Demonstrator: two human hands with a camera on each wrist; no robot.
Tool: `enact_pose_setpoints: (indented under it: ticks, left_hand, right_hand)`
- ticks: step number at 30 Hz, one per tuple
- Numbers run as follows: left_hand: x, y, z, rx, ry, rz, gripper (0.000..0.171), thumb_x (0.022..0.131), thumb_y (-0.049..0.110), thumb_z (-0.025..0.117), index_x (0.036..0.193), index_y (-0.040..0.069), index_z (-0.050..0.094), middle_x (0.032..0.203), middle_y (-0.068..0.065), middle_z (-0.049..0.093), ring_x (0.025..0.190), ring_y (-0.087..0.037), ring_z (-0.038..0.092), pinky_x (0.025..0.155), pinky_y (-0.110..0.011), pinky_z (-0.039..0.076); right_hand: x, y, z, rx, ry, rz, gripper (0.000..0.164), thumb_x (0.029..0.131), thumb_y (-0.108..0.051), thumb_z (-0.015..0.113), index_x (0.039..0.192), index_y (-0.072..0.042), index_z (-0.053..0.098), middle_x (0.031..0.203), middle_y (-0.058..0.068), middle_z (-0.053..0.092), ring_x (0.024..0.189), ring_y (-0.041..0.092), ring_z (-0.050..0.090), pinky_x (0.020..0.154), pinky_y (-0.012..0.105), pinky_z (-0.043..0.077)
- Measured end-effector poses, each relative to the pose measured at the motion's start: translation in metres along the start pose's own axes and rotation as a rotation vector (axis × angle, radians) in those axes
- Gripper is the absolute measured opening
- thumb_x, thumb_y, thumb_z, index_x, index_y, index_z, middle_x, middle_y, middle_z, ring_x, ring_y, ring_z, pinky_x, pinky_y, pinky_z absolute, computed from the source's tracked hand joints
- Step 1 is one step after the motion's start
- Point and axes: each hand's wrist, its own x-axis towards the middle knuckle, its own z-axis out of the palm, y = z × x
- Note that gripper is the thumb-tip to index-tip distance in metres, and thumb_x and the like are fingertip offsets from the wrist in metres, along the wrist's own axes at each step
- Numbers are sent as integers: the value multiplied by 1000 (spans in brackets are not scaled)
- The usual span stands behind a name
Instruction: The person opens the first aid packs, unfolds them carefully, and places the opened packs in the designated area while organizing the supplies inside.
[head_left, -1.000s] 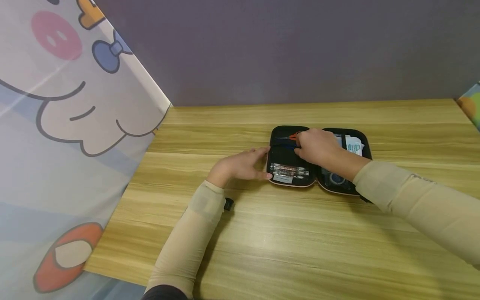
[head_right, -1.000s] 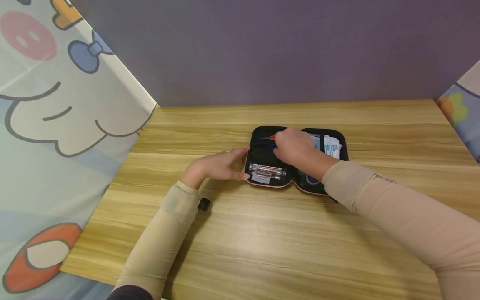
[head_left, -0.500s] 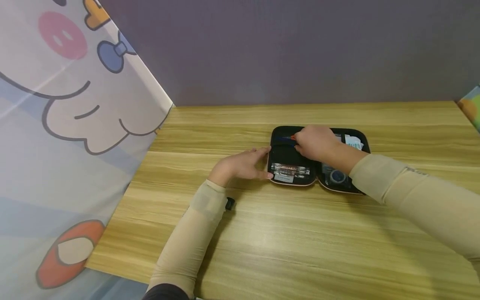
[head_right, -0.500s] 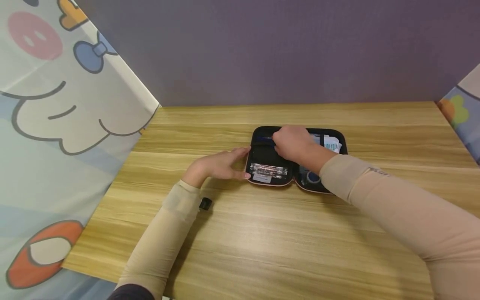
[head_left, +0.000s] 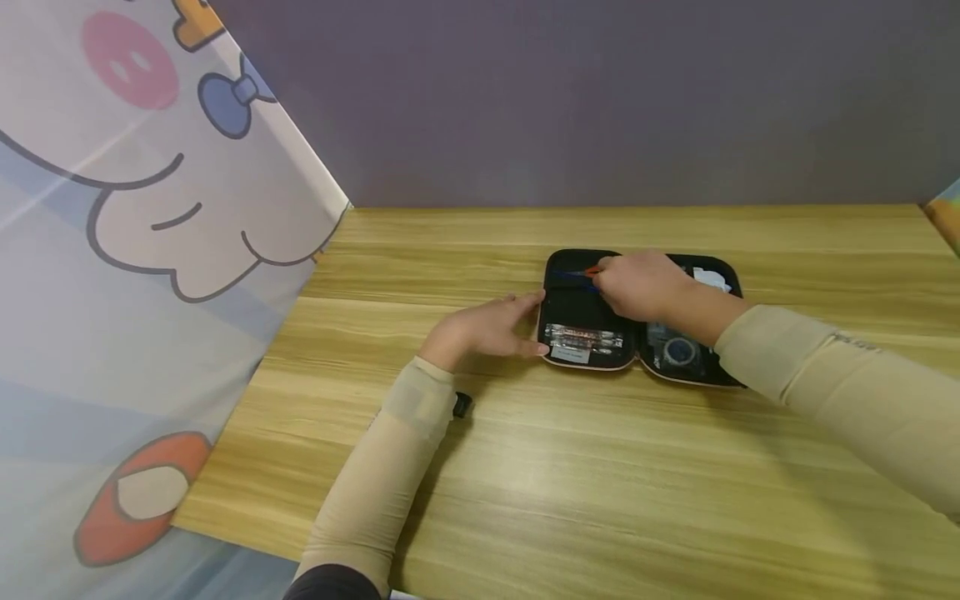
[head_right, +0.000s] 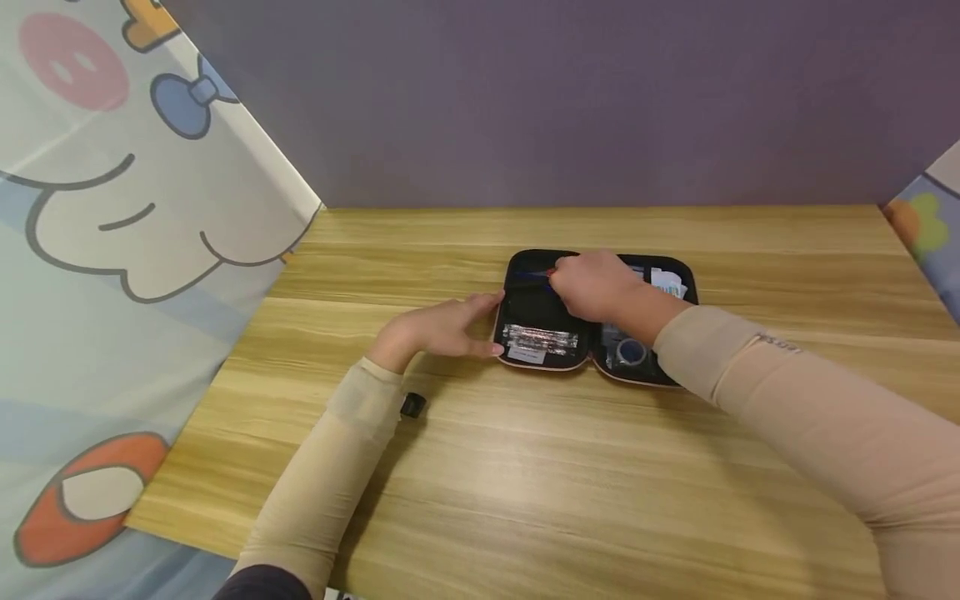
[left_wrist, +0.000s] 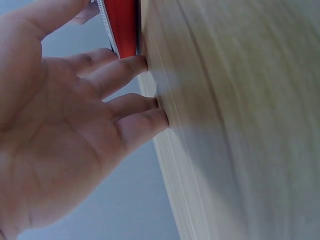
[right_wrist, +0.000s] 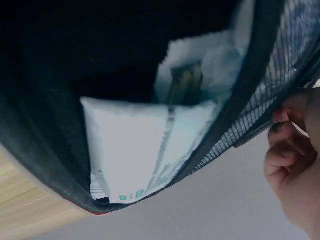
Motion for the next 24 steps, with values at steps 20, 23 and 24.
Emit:
enact_pose_setpoints:
  ticks: [20, 23, 24]
  left_hand:
    - [-1, 3, -4, -2, -13, -8, 100, 101, 56, 68, 174, 28, 4, 179, -9, 22, 168, -34, 10, 136, -55, 19]
    - [0, 3, -3, -13, -6, -5, 100, 100, 56, 68, 173, 29, 5, 179, -9, 23, 168, -34, 10, 136, -55, 20]
    - [0, 3, -2, -15, -3, -1, 100, 100, 56, 68, 174, 29, 6, 179, -9, 24, 168, -35, 10, 135, -56, 20]
  right_hand:
    - [-4, 7, 11, -17, 95, 120, 20, 104, -14, 66, 108, 5, 68, 90, 18, 69, 57, 21, 57, 48, 37, 53]
    - [-3, 4, 13, -29, 86, 145, 18, 104, -14, 68, 105, 4, 67, 90, 18, 70, 57, 22, 57, 48, 36, 53]
    - [-3, 4, 14, -41, 87, 148, 16, 104, -12, 68, 106, 4, 67, 91, 19, 70, 57, 22, 57, 48, 37, 54]
